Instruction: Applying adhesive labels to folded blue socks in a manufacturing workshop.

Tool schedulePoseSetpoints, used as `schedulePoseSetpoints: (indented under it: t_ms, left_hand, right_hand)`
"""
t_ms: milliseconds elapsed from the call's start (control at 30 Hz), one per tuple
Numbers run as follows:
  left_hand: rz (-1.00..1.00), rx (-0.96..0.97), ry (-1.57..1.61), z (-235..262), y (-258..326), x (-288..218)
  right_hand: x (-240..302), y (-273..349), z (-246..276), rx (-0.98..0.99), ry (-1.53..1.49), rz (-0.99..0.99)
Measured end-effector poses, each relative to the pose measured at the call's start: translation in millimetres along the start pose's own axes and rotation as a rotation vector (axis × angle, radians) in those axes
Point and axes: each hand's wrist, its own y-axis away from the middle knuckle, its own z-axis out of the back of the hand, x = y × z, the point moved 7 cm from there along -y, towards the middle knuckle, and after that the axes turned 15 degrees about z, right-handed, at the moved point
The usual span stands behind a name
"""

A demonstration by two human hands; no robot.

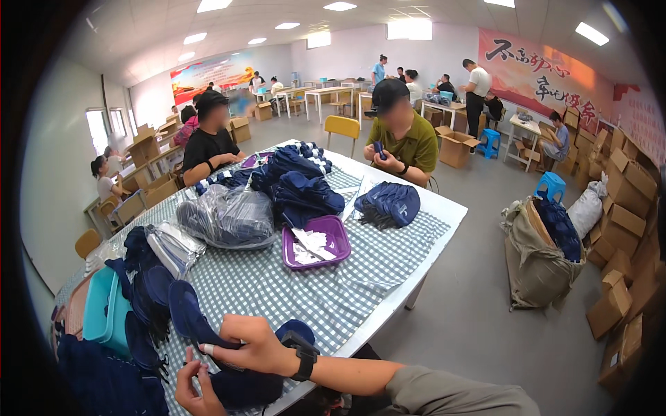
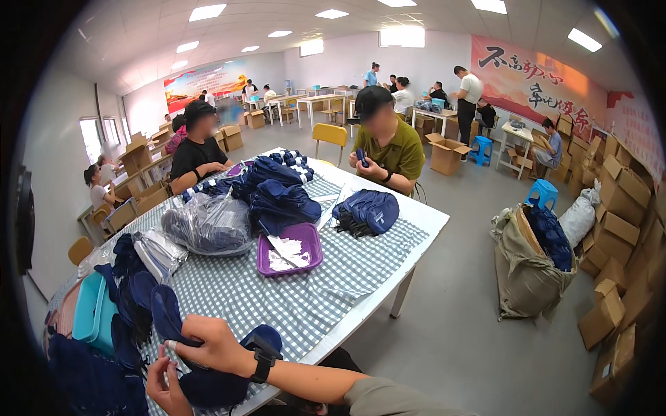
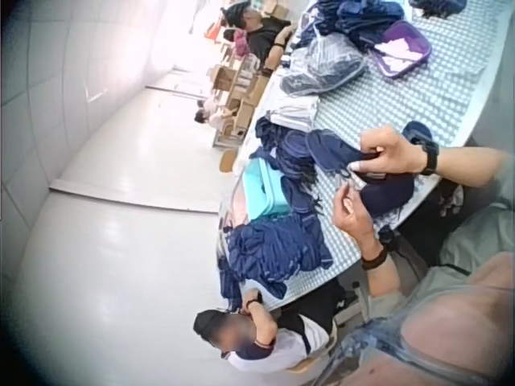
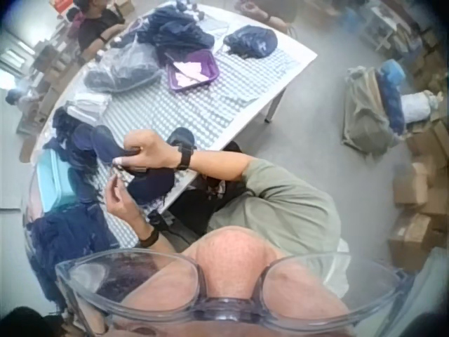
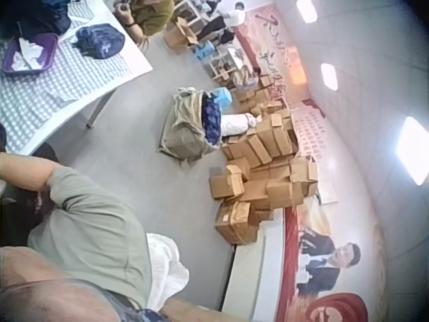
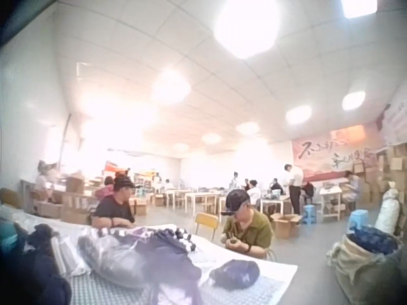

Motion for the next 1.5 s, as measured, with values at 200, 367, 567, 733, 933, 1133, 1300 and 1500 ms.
schedulePoseSetpoints:
  t_ms: [200, 367, 567, 733, 933, 1133, 1300, 1500]
  left_hand:
    - [-0.367, -0.112, -0.398, 26, -48, 12]
    - [-0.063, 0.031, -0.582, 60, -125, 60]
    - [-0.249, -0.032, -0.765, 71, -82, 7]
    - [-0.007, 0.502, -0.016, -6, 45, -32]
    - [0.253, 0.503, 0.002, -28, 104, 11]
    - [0.294, 0.256, 0.005, -23, 106, 12]
    - [0.195, 0.271, 0.084, -34, 112, 16]
    - [0.328, 0.225, 0.19, -37, 113, 33]
  right_hand:
    - [11, -8, 45, -0.128, 0.092, -0.035]
    - [32, -4, 64, -0.124, 0.146, 0.013]
    - [49, 12, 77, -0.013, 0.177, 0.021]
    - [72, 35, 54, 0.201, 0.102, 0.127]
    - [100, 56, 16, 0.421, -0.043, 0.233]
    - [100, 72, 11, 0.608, -0.177, 0.07]
    - [102, 79, 26, 0.568, -0.144, 0.072]
    - [100, 71, 75, 0.285, 0.011, -0.051]
